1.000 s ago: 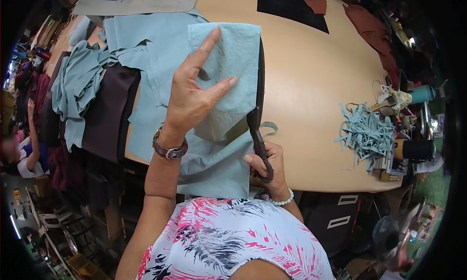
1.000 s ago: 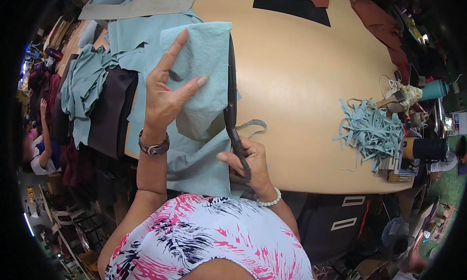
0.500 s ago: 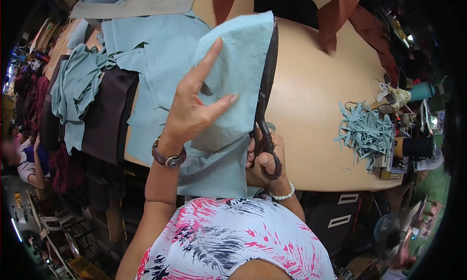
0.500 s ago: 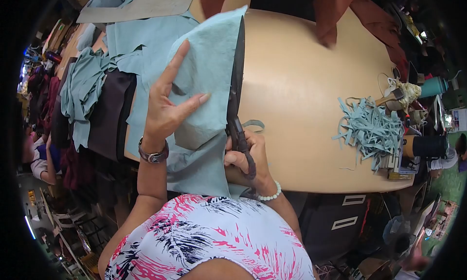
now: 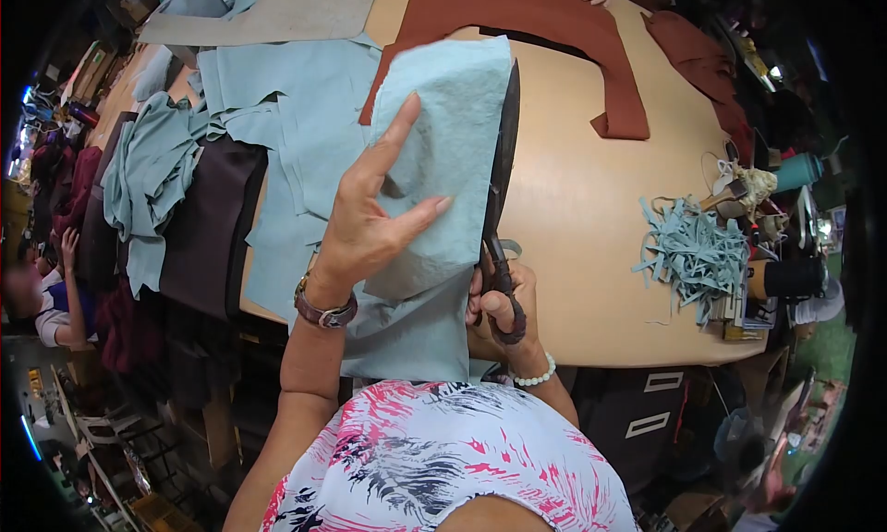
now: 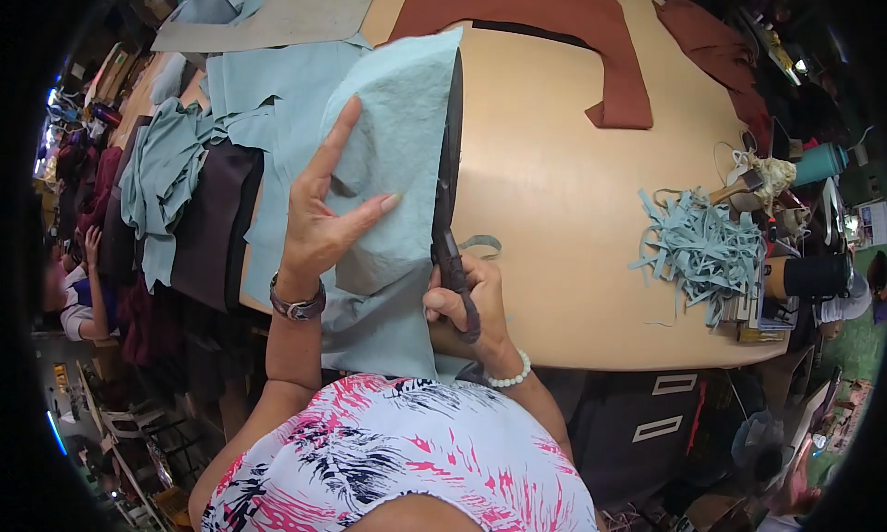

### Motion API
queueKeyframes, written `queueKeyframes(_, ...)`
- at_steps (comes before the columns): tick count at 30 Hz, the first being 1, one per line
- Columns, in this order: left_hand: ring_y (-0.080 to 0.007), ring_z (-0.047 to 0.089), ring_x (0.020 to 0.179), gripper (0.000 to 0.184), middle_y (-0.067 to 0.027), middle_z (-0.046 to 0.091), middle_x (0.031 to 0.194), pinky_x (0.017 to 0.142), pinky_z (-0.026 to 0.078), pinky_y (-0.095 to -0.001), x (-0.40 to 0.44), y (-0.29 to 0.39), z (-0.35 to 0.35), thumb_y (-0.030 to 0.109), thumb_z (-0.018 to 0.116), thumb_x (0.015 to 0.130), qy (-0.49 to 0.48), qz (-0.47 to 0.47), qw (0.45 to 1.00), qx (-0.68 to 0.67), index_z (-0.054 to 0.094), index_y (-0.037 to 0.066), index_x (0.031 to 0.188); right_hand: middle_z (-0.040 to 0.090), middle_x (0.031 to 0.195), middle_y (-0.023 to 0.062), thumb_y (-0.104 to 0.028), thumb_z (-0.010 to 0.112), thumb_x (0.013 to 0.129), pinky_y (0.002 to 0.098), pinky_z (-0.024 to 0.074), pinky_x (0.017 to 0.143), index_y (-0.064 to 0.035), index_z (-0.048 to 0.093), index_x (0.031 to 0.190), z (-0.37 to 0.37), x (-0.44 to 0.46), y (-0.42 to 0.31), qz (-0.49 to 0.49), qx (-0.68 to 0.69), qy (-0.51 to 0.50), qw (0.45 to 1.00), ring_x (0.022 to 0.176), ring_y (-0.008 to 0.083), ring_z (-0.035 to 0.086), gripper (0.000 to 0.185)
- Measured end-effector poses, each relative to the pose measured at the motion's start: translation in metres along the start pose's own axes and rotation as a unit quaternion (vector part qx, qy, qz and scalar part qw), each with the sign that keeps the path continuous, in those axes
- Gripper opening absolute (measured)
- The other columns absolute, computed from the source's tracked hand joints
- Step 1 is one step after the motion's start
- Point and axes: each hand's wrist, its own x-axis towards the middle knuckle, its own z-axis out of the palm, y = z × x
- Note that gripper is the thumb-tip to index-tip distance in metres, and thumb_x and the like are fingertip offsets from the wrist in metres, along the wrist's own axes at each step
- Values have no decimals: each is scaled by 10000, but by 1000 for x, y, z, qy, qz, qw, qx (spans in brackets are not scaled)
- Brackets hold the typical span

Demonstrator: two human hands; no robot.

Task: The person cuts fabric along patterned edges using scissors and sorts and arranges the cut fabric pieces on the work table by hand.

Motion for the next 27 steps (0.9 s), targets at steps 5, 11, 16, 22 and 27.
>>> queueKeyframes(5,-226,335,1273,770,-158,356,1375,1044,242,-318,0,2,-3,-5,671,660,-11,-17,1000,1,309,-31,1339,541,557,23,-249,764,695,196,401,459,-31,518,686,3,-2,-1,11,0,11,1000,478,87,521,328)
queueKeyframes(11,-217,306,1289,777,-155,346,1381,1055,224,-320,0,-1,-3,-26,673,650,-9,-28,999,-24,312,-35,1337,508,527,-1,-215,760,706,186,368,414,-39,512,677,5,-1,-1,24,-12,26,999,436,67,490,305)
queueKeyframes(16,-197,409,1215,810,-143,371,1370,999,303,-293,4,-7,-5,26,687,661,16,-15,997,-80,280,-11,1360,486,499,-14,-166,751,713,182,347,365,-37,511,648,8,1,-4,32,-38,47,998,388,59,459,281)
queueKeyframes(22,-164,390,1208,843,-105,357,1375,985,306,-276,56,-18,-36,70,711,680,51,-169,884,-434,248,22,1383,490,503,-11,-145,747,715,187,369,360,-34,514,650,3,0,-5,36,-53,32,997,392,59,466,266)
queueKeyframes(27,-162,427,1171,775,-128,420,1314,990,302,-265,71,-27,-34,35,698,678,-57,-138,938,-313,327,50,1359,507,514,-2,-147,745,715,187,375,368,-32,517,674,1,2,-10,53,-71,41,995,403,62,484,259)
